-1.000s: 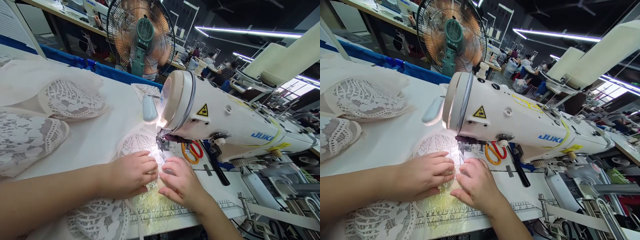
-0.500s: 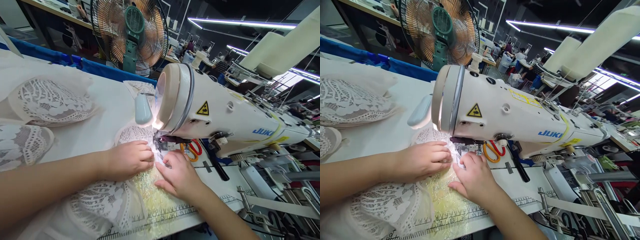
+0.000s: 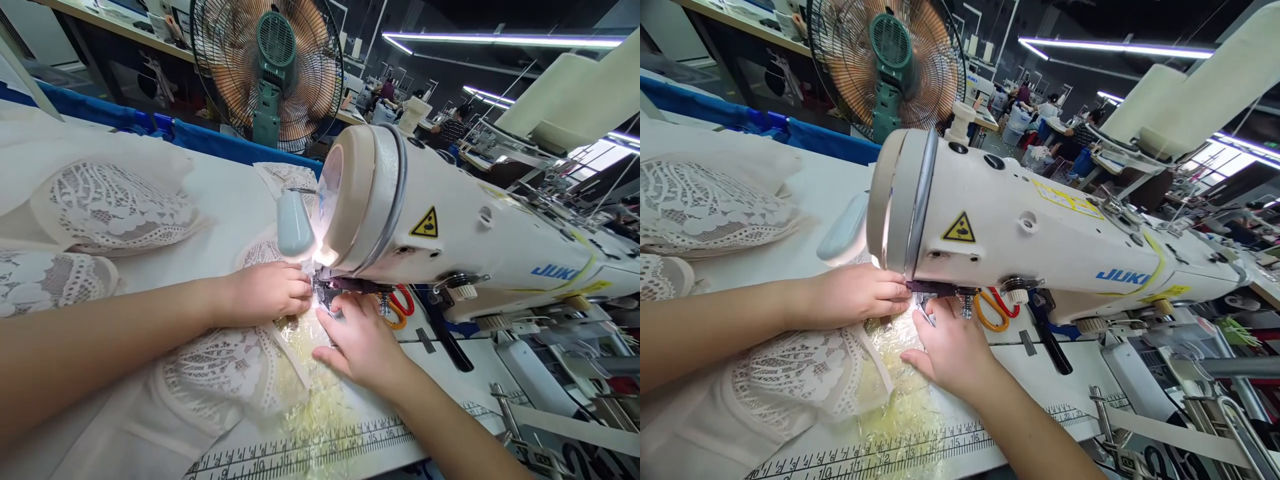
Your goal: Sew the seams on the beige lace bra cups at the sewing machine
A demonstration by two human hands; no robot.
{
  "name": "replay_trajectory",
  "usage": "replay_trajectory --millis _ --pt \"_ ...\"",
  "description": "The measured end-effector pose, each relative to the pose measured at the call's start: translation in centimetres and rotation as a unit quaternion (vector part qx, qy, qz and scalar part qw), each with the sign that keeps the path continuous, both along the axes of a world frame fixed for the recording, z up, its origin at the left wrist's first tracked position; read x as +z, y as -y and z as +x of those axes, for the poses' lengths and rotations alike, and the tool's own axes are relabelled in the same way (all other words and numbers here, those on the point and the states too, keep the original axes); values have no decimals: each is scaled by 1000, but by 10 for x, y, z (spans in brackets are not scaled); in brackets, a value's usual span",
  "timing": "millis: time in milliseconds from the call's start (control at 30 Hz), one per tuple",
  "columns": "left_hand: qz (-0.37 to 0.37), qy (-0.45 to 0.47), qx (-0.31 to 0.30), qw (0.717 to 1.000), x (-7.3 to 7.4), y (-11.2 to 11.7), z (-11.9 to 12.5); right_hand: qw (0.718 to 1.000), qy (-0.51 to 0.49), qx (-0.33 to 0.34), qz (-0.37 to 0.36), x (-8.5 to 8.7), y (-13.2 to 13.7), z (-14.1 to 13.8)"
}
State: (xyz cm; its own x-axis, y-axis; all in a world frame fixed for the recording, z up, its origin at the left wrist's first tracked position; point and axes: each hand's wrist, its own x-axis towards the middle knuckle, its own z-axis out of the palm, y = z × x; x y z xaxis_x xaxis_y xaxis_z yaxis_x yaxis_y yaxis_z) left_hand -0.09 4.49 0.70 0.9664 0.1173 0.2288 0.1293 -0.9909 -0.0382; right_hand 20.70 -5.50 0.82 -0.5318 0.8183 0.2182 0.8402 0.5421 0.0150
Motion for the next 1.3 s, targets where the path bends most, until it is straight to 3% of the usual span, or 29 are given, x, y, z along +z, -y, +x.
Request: replay_trajectory --millis 167,367,467,600,767,867,967,1033,1067,1100,1233,1300 --pt "-78 -9 46 996 0 -10 1 1000 -13 0 -4 0 2 2" --pt "-122 -5 122 985 -9 -25 -1 1000 -10 -3 -20 -2 3 3" --pt "-125 10 146 981 -7 -30 -3 1000 -15 0 -18 0 4 3" --pt "-88 39 115 989 12 -10 -6 998 -64 14 -20 8 19 6" --pt "-121 -68 110 984 29 29 -5 972 -234 20 -12 7 54 6" --pt "-264 -36 146 953 34 33 -3 956 -294 -3 -19 -3 71 -6" --pt "-460 43 191 866 43 29 -3 948 -315 22 -48 -11 78 -29" --pt "-526 92 227 814 46 29 -3 938 -335 57 -71 -13 75 -45" --pt "-529 111 248 804 46 30 -3 931 -350 64 -77 -13 72 -52" --pt "-502 124 272 812 44 31 -3 926 -365 60 -79 -13 69 -56" --pt "-301 102 354 879 25 44 -4 908 -409 -40 -79 -8 58 -50" --pt "-235 72 357 901 13 52 -3 911 -393 -82 -95 -6 57 -40"
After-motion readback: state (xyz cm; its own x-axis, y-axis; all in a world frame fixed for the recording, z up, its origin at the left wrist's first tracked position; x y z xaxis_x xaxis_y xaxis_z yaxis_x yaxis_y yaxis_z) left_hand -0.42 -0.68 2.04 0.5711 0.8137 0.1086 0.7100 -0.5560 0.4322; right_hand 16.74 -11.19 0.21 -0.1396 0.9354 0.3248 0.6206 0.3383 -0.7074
